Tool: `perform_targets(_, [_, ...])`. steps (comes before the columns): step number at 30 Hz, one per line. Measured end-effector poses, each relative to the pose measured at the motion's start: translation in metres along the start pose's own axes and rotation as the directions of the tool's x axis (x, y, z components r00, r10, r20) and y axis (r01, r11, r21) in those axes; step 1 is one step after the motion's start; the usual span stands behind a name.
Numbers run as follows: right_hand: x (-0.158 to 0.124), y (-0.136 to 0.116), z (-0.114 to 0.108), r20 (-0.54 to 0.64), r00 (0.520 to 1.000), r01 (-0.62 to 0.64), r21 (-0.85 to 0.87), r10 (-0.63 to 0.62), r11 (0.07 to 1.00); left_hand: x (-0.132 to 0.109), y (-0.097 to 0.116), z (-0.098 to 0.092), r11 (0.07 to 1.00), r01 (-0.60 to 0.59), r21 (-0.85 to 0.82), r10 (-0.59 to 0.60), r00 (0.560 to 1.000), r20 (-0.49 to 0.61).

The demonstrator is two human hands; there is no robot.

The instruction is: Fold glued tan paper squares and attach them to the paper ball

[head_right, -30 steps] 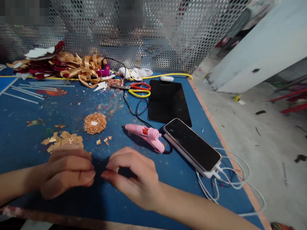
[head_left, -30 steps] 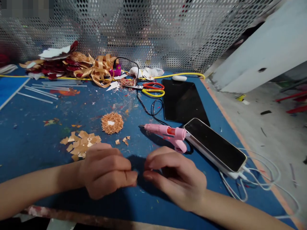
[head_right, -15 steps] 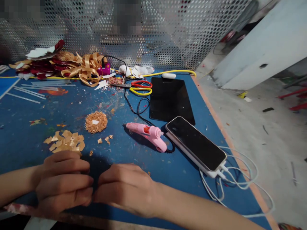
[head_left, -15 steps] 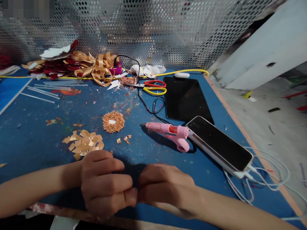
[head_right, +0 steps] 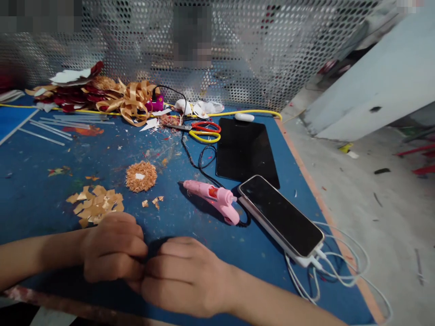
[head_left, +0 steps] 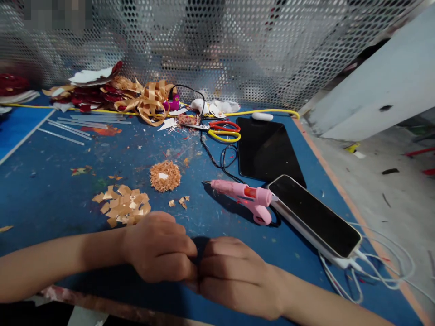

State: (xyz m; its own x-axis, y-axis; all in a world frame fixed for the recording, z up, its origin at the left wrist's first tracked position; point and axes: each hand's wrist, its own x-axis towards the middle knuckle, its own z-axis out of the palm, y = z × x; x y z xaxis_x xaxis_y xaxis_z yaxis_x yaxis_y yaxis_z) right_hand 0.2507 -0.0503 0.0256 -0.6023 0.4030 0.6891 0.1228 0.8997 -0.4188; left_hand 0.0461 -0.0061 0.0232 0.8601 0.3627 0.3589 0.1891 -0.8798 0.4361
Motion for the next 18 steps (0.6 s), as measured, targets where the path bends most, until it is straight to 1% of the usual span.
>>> perform_targets(1, [0.000,0.001,0.001,0.031,0.999,0.010,-0.005,-0.010,1.000,0.004,0.001,-0.002,0.992,-0.125,-0.036,0.125,0.992,0.012])
perform_targets(2, [0.000,0.002,0.002,0.065,0.998,0.014,0.000,-0.014,1.000,0.007,0.001,-0.004,0.979,-0.194,-0.071,0.196,0.980,0.021])
perform_targets(3, [-0.001,0.003,0.003,0.090,0.996,0.018,0.010,-0.018,1.000,0.010,0.002,-0.006,0.967,-0.232,-0.104,0.237,0.971,0.034])
perform_targets(7, [-0.006,0.007,0.006,0.151,0.988,-0.010,0.072,-0.001,0.997,0.010,0.001,0.000,0.974,-0.173,-0.148,0.190,0.976,0.106])
perform_targets(9, [-0.009,0.008,0.008,0.178,0.984,-0.040,0.106,0.021,0.994,0.008,0.000,0.005,0.971,-0.191,-0.141,0.205,0.974,0.095])
perform_targets(11, [-0.012,0.009,0.009,0.167,0.985,-0.068,0.129,0.046,0.989,0.006,-0.001,0.009,0.974,-0.202,-0.103,0.208,0.977,0.050])
perform_targets(13, [-0.016,0.008,0.011,0.094,0.990,-0.117,0.144,0.105,0.983,0.005,-0.001,0.011,0.984,-0.166,-0.058,0.166,0.986,-0.001])
perform_targets(15, [-0.019,0.008,0.012,0.013,0.984,-0.180,0.152,0.180,0.972,0.005,-0.001,0.012,0.993,-0.111,-0.039,0.107,0.991,-0.081])
perform_targets(17, [-0.021,0.008,0.012,-0.042,0.975,-0.209,0.141,0.217,0.968,0.003,-0.002,0.013,0.996,-0.091,-0.005,0.088,0.977,-0.194])
perform_targets(18, [-0.021,0.008,0.012,-0.052,0.976,-0.203,0.123,0.211,0.971,0.002,-0.002,0.014,0.995,-0.096,0.028,0.100,0.966,-0.240])
